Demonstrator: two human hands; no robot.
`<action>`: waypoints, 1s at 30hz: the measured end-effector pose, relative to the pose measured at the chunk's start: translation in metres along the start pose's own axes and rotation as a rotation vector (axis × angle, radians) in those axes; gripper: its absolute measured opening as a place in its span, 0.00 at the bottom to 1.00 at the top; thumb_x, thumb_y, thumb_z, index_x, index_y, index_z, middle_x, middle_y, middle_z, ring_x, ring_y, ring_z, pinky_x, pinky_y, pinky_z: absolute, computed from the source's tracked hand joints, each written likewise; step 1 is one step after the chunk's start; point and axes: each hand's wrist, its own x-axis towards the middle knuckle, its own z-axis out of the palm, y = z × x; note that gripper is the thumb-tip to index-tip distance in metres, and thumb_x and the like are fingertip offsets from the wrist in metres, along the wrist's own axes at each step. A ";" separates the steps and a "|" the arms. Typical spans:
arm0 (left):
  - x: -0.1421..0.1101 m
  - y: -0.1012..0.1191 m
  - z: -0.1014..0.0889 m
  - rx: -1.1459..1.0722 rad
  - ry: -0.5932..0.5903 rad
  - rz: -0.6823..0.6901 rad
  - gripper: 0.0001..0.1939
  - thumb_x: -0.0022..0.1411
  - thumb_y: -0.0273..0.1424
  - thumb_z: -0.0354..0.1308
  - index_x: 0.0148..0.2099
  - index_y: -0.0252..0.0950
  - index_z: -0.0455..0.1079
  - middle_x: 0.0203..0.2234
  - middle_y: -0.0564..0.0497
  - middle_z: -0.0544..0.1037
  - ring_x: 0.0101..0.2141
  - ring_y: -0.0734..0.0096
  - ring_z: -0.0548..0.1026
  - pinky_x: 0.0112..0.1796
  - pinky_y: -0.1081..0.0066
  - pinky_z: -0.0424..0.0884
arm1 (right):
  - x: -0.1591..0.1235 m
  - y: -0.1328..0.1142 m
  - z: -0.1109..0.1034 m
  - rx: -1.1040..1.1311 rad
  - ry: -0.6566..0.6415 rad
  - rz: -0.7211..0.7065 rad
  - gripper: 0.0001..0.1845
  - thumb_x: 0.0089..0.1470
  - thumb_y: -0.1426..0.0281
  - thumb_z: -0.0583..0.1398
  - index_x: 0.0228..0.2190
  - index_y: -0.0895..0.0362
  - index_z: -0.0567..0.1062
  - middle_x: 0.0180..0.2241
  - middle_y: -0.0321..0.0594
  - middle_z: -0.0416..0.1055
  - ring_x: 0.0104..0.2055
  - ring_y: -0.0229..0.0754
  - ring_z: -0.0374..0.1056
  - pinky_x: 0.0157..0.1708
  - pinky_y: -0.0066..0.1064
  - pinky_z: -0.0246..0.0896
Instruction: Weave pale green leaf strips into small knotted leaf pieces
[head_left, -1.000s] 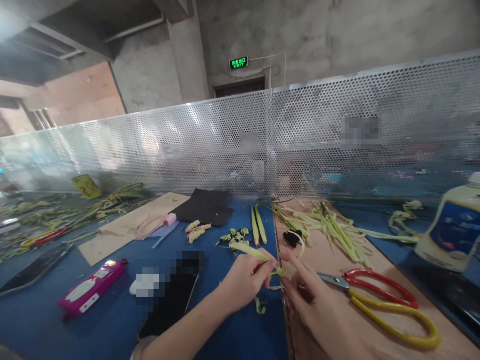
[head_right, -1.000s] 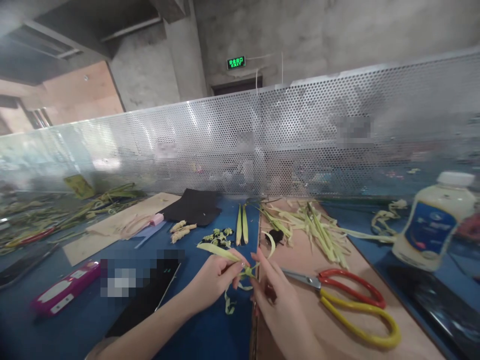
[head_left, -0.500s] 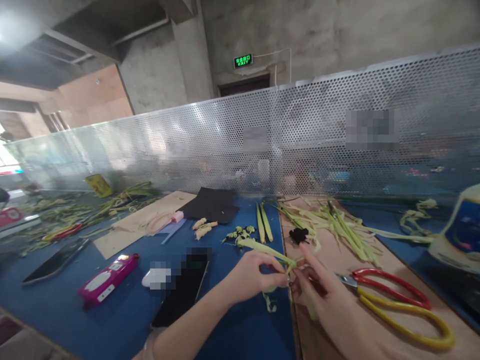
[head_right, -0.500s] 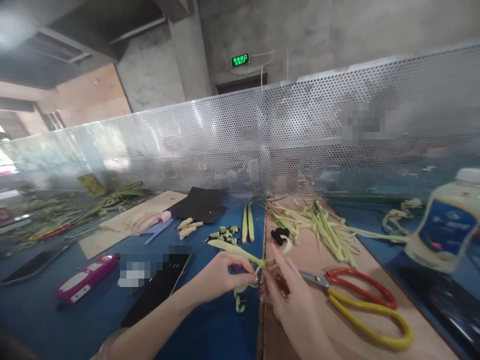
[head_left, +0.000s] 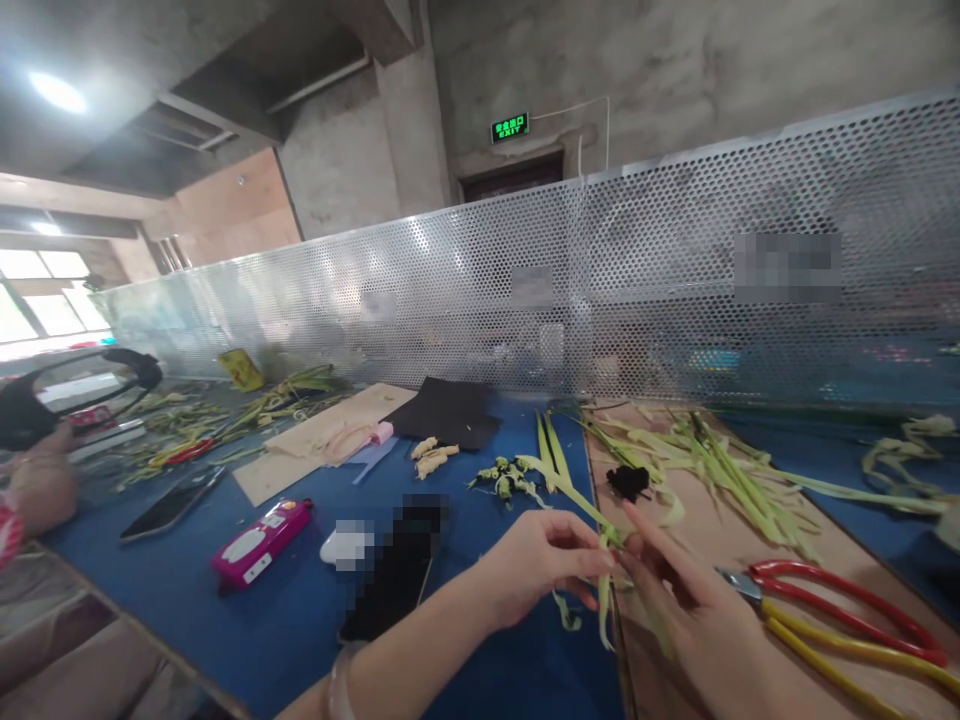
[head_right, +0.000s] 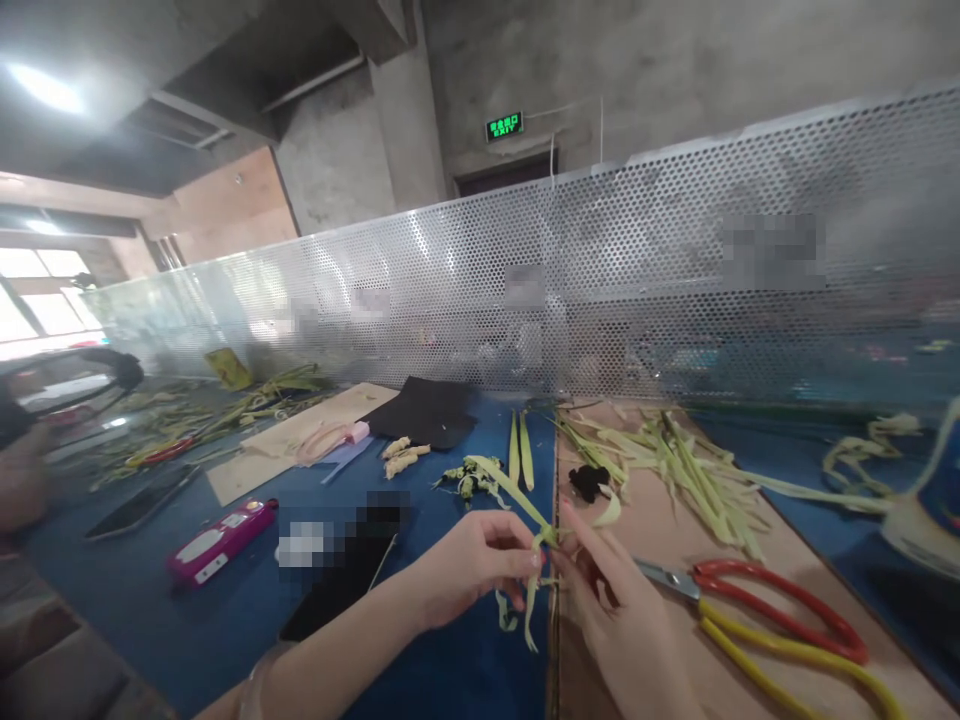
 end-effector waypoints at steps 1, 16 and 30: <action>0.000 -0.001 0.000 -0.013 0.006 0.004 0.18 0.36 0.35 0.70 0.27 0.29 0.68 0.20 0.53 0.72 0.21 0.78 0.70 0.24 0.74 0.69 | 0.000 0.001 0.001 0.016 -0.012 0.013 0.24 0.50 0.60 0.56 0.47 0.57 0.71 0.31 0.39 0.73 0.29 0.39 0.69 0.27 0.24 0.67; 0.002 -0.004 0.002 0.016 0.109 0.111 0.17 0.40 0.34 0.68 0.27 0.30 0.65 0.21 0.53 0.72 0.23 0.72 0.73 0.24 0.73 0.72 | 0.001 -0.018 -0.005 0.049 -0.080 -0.062 0.15 0.49 0.61 0.57 0.37 0.53 0.77 0.38 0.40 0.76 0.39 0.44 0.72 0.37 0.28 0.70; 0.006 -0.009 0.002 -0.010 0.251 0.140 0.17 0.41 0.34 0.67 0.27 0.30 0.63 0.20 0.54 0.71 0.22 0.72 0.74 0.28 0.69 0.74 | 0.000 -0.033 -0.007 0.073 -0.142 -0.099 0.14 0.49 0.61 0.57 0.35 0.53 0.77 0.37 0.39 0.76 0.39 0.44 0.73 0.38 0.28 0.70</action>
